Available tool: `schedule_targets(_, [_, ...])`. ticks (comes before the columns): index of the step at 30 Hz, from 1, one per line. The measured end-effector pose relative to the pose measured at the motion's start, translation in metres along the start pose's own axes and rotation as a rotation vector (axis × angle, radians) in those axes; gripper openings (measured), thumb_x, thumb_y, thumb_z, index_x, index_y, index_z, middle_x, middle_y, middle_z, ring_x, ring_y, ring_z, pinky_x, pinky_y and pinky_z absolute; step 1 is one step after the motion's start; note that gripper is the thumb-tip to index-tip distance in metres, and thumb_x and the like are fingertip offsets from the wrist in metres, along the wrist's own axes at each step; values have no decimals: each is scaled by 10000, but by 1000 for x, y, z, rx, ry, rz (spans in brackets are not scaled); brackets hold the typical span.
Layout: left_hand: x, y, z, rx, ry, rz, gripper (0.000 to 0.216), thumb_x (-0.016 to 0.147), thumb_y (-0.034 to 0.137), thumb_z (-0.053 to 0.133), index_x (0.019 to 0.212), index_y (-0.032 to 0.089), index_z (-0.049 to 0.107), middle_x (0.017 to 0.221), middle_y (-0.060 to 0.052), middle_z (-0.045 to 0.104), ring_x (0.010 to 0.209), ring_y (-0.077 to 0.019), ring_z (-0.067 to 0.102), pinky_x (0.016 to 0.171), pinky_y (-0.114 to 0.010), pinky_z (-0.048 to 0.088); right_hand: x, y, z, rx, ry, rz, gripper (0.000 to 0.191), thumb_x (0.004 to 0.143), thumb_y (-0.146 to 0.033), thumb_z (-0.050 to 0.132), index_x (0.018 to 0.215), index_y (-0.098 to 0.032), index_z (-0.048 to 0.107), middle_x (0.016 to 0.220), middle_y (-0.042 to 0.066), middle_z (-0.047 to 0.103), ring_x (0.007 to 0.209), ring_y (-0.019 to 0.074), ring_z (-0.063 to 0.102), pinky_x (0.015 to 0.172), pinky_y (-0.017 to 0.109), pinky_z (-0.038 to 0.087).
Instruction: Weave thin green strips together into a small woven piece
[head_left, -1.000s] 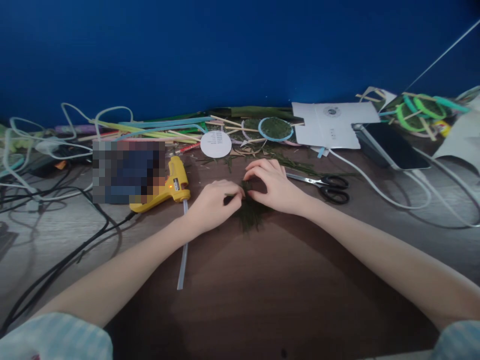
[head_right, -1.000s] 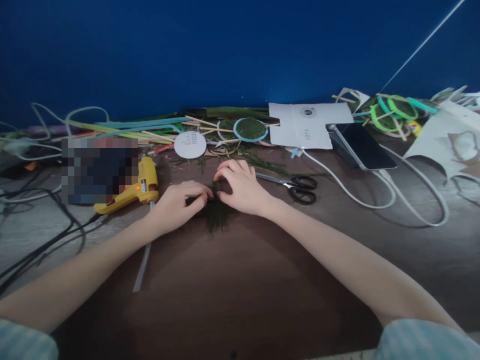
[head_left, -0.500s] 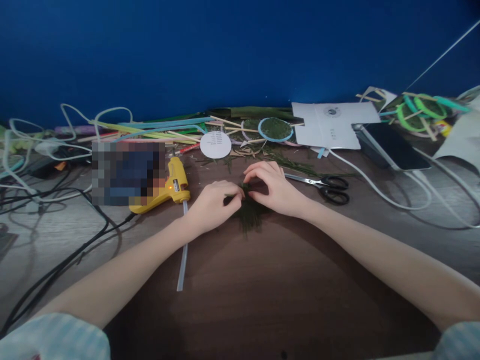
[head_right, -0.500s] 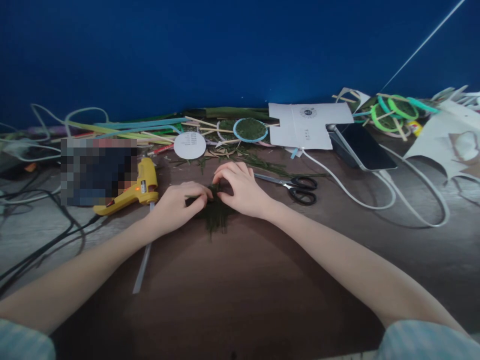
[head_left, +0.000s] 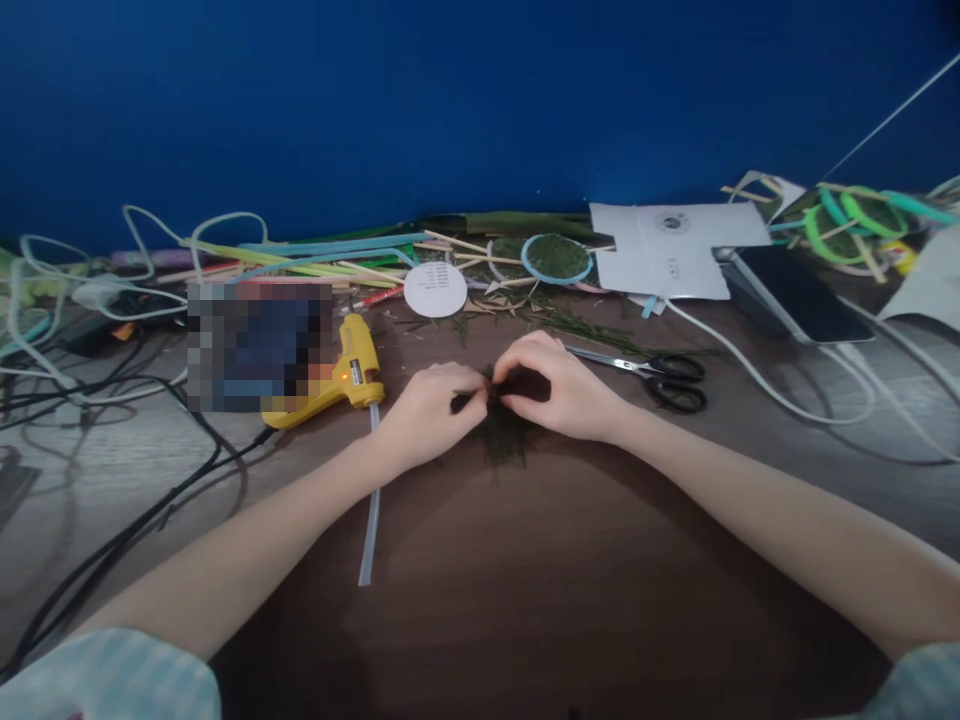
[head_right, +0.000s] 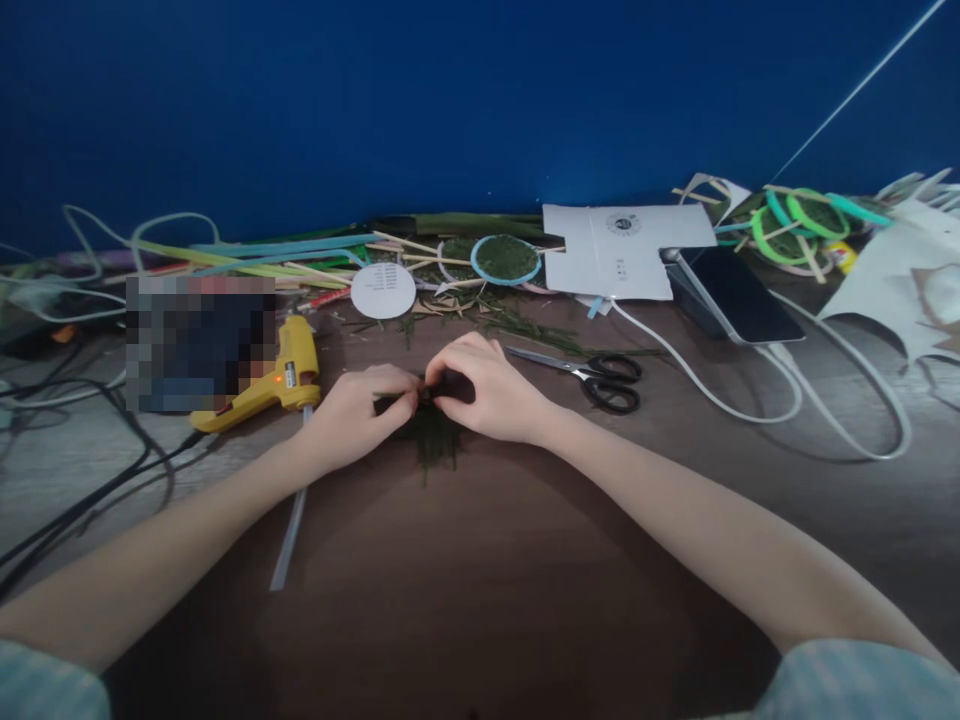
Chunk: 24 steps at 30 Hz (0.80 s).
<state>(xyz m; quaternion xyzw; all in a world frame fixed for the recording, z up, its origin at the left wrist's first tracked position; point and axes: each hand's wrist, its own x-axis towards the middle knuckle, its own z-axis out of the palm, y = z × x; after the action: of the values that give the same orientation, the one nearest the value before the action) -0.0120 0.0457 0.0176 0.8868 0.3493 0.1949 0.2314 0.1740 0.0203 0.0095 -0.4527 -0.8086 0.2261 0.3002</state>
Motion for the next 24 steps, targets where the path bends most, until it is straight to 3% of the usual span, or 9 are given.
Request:
schedule_targets(9, [0, 0, 0, -14, 5, 0, 216, 783, 186, 430, 673, 165, 615, 692, -9, 638, 677, -143, 570, 698, -269, 432, -2, 2, 1, 29, 45, 11, 80, 758, -165, 587, 830, -193, 567, 836, 31, 614, 858, 183, 542, 799, 353, 379])
schedule_targets(19, [1, -1, 0, -17, -2, -10, 216, 787, 181, 434, 652, 161, 601, 703, -6, 645, 676, -139, 574, 692, -265, 424, -4, 2, 0, 226, 56, 60, 198, 709, -201, 664, 880, -183, 565, 748, 12, 644, 796, 174, 612, 761, 327, 445])
schedule_targets(24, [1, -1, 0, 1, -12, 28, 187, 809, 246, 454, 733, 164, 603, 726, -5, 641, 695, -149, 568, 697, -276, 418, -5, 2, 0, 227, 74, 19, 163, 718, -247, 672, 827, -186, 568, 796, 23, 642, 755, 160, 613, 727, 320, 465])
